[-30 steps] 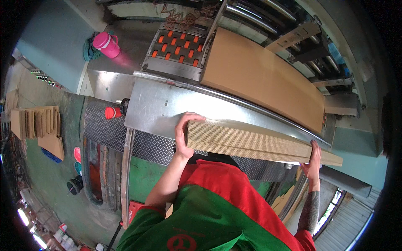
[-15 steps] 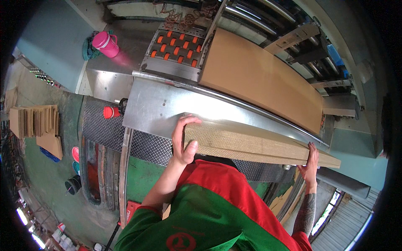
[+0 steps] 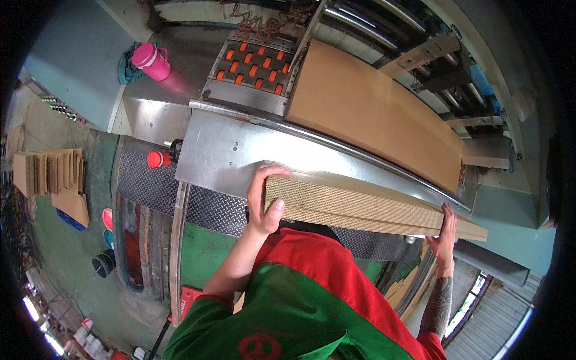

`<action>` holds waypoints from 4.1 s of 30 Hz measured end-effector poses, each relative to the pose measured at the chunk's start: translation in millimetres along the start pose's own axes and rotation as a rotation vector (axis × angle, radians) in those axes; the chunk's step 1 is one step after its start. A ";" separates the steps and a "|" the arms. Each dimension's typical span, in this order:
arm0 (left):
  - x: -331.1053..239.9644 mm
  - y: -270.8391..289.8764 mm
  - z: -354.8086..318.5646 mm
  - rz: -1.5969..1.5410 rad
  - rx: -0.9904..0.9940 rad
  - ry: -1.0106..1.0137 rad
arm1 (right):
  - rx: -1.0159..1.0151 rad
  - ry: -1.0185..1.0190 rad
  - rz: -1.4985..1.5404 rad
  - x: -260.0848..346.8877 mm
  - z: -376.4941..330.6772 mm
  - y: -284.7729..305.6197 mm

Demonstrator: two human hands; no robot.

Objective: The person repeatedly picks up flat cardboard sheets and feeds them into a processing machine with rollers. A coworker assists by placing additional sheets onto the machine. The person aligns and guides the sheets through the rollers, then removes processed sheets and stacks them nearby.

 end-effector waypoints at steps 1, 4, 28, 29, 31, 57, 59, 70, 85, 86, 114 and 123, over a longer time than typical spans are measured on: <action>-0.3 -0.2 0.0 -0.003 -0.001 0.001 | 0.004 -0.002 -0.006 -0.2 0.1 0.1; -1.0 -0.5 0.5 -0.006 -0.003 0.004 | 0.020 -0.007 0.005 0.7 0.6 1.6; 4.9 0.7 2.5 0.012 -0.004 -0.017 | 0.039 0.020 -0.003 -3.0 2.4 -0.5; 5.0 0.7 2.8 0.009 -0.005 -0.019 | 0.038 0.035 -0.003 -3.6 2.1 -0.6; 5.1 0.6 3.1 0.008 -0.006 -0.022 | 0.043 0.020 -0.022 -4.6 1.7 -1.0; 4.0 4.4 9.6 0.010 -0.020 -0.077 | 0.103 -0.085 -0.052 3.3 5.2 -4.6; 4.4 4.8 9.6 0.016 -0.019 -0.075 | 0.091 -0.092 -0.053 3.6 4.3 -5.0; 5.1 8.3 11.2 -0.023 0.005 -0.088 | 0.127 -0.163 -0.073 16.0 3.7 -4.2; 3.8 3.7 8.8 -0.025 0.001 -0.079 | 0.104 -0.102 -0.073 12.4 2.9 -2.2; 3.8 3.4 8.3 -0.029 -0.011 -0.075 | 0.096 -0.109 -0.062 12.9 3.1 -2.2; 4.3 -1.8 4.4 -0.012 -0.056 -0.050 | 0.076 -0.104 -0.045 4.9 3.4 -2.7; 4.8 -2.5 5.1 -0.015 -0.052 -0.046 | 0.079 -0.104 -0.037 3.9 3.2 -2.1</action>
Point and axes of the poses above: each hand's wrist, its own z-axis towards the middle knuckle, its own y-axis out of the back of the hand, x = y × z, the point moved 1 cm from there along z, towards the middle knuckle, and after that the axes turned 12 degrees about -x, right-handed, at the moved point
